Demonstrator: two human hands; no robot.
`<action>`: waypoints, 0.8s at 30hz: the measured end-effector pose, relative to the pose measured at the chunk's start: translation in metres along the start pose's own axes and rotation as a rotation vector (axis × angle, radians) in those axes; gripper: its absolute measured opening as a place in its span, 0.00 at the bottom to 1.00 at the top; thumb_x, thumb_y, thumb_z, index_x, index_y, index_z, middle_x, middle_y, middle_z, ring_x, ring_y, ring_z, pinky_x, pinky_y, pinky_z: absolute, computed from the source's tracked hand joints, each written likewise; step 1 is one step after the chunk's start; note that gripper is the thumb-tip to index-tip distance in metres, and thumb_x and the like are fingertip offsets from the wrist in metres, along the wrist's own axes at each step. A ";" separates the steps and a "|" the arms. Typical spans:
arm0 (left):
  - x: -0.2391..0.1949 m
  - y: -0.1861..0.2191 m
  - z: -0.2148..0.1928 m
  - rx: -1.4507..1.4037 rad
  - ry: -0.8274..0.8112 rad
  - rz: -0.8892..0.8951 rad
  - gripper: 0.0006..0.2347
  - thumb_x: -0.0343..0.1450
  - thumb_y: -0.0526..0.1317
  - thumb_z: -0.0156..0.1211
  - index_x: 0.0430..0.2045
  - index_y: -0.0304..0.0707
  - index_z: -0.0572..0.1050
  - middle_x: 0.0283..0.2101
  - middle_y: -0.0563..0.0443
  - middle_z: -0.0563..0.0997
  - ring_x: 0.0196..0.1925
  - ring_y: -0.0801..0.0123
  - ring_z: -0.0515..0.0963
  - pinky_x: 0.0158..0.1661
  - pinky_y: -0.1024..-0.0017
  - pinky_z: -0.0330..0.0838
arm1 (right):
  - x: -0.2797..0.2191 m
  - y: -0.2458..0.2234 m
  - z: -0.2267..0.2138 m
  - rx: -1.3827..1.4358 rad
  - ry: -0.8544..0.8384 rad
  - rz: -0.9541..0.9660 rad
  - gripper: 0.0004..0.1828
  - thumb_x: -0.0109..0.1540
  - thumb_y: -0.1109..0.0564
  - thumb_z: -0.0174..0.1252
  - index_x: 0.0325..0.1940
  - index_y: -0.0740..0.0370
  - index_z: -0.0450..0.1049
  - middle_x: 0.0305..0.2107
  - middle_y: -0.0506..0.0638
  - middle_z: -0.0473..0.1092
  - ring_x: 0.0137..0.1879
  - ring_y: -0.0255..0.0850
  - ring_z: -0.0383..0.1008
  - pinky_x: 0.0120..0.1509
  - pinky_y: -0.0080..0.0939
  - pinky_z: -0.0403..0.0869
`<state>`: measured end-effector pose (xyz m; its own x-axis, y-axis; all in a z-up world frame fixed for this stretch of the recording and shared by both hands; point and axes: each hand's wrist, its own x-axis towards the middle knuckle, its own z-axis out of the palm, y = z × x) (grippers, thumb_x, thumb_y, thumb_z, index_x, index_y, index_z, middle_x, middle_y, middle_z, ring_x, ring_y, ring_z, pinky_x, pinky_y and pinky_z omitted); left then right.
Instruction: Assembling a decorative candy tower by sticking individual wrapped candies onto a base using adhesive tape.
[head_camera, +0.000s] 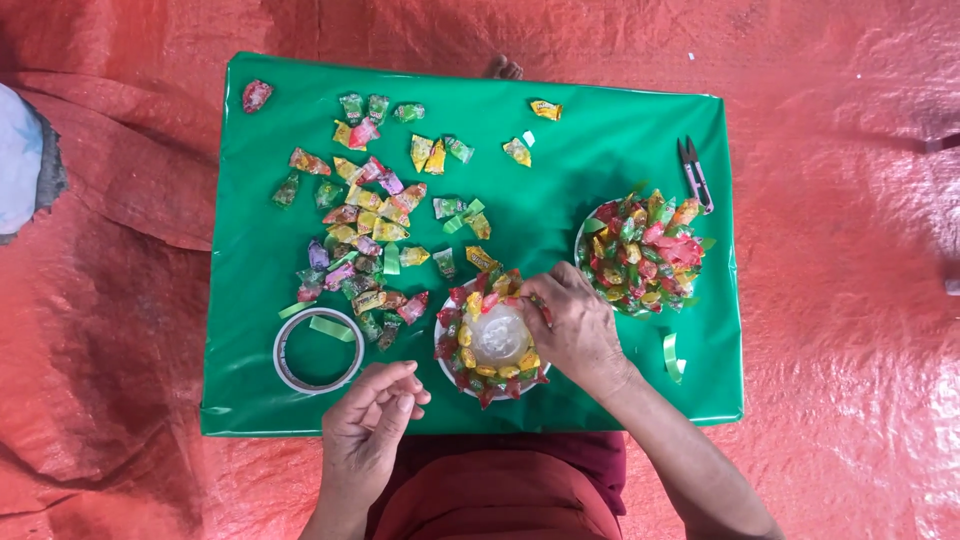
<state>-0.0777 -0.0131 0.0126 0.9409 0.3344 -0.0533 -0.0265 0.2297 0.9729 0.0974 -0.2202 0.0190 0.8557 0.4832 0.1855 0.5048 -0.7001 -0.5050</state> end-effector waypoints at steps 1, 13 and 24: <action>0.000 0.000 0.000 0.004 0.001 0.003 0.12 0.72 0.30 0.60 0.50 0.31 0.77 0.40 0.47 0.80 0.39 0.68 0.82 0.38 0.75 0.80 | 0.000 0.000 0.001 -0.010 0.004 -0.006 0.03 0.59 0.59 0.63 0.37 0.56 0.76 0.29 0.47 0.64 0.31 0.42 0.69 0.34 0.43 0.70; 0.002 -0.001 -0.007 0.020 0.023 0.019 0.11 0.72 0.33 0.60 0.49 0.31 0.78 0.42 0.46 0.80 0.39 0.68 0.82 0.38 0.74 0.80 | 0.000 0.004 0.005 -0.010 -0.013 -0.016 0.11 0.58 0.60 0.63 0.45 0.56 0.74 0.31 0.48 0.65 0.34 0.43 0.71 0.38 0.43 0.72; 0.013 -0.004 -0.026 0.011 0.049 0.074 0.12 0.73 0.34 0.60 0.51 0.35 0.77 0.42 0.47 0.80 0.41 0.67 0.82 0.39 0.72 0.81 | -0.001 0.000 -0.022 0.122 -0.016 -0.112 0.13 0.58 0.65 0.63 0.46 0.58 0.77 0.34 0.50 0.67 0.36 0.44 0.71 0.42 0.42 0.72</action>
<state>-0.0739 0.0145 0.0019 0.9187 0.3948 0.0084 -0.0915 0.1921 0.9771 0.0990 -0.2325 0.0376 0.7925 0.5635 0.2332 0.5783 -0.5729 -0.5808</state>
